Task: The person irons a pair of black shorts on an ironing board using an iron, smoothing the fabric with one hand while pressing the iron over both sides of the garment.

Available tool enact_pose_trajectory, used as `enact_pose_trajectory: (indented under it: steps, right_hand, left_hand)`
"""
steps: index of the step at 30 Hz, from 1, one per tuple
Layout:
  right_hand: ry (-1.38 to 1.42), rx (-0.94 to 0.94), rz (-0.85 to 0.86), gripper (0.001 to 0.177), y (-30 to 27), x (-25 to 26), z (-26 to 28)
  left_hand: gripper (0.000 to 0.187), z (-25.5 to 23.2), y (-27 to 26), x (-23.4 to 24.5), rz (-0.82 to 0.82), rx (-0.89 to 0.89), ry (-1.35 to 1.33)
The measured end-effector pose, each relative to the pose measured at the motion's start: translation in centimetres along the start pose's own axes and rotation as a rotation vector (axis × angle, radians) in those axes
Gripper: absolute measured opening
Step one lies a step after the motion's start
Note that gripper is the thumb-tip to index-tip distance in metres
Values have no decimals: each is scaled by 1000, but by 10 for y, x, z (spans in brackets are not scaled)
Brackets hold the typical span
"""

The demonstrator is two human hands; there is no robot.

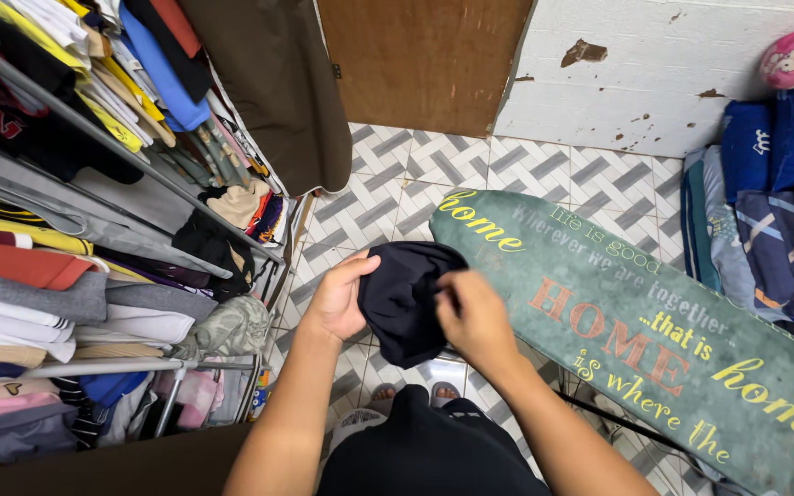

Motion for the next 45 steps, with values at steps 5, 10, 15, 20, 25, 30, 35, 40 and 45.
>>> enact_pose_trajectory:
  steps: [5, 10, 15, 20, 25, 30, 35, 40, 45]
  right_hand:
    - [-225, -240, 420, 30, -6, -94, -70]
    - [-39, 217, 210, 15, -11, -79, -44]
    - [116, -223, 546, 30, -30, -76, -83]
    - [699, -504, 467, 25, -27, -80, -96]
    - [1137, -658, 348, 8, -25, -62, -95]
    - [1622, -538, 252, 29, -2, -34, -77]
    - [1772, -503, 336, 39, -15, -40, -57]
    - [1623, -572, 312, 38, -20, -34, -73]
    - [1195, -440, 371, 19, -9, -39, -104]
  left_hand:
    - [31, 25, 4, -4, 89, 48, -53]
    - [29, 9, 4, 27, -74, 21, 125]
    - [34, -76, -34, 23, -734, -635, 1655]
    - [17, -5, -55, -44, -388, -653, 1720]
    - [13, 51, -60, -70, -79, -670, 1847]
    - [10, 62, -67, -30, -103, -467, 1829]
    - [11, 57, -62, 13, -418, 216, 1402]
    - [20, -8, -59, -95, -213, -665, 1583]
    - [22, 15, -9, -93, -56, -680, 1759]
Point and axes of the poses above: each hand's wrist, its own y-axis towards the middle knuckle, its own x-axis out of the back of the hand, z = x × y, the point moved 10 cm from there along y, towards the middle knuckle, and after that the axes turned 9 degrees about -y, right-handed, at the moved point
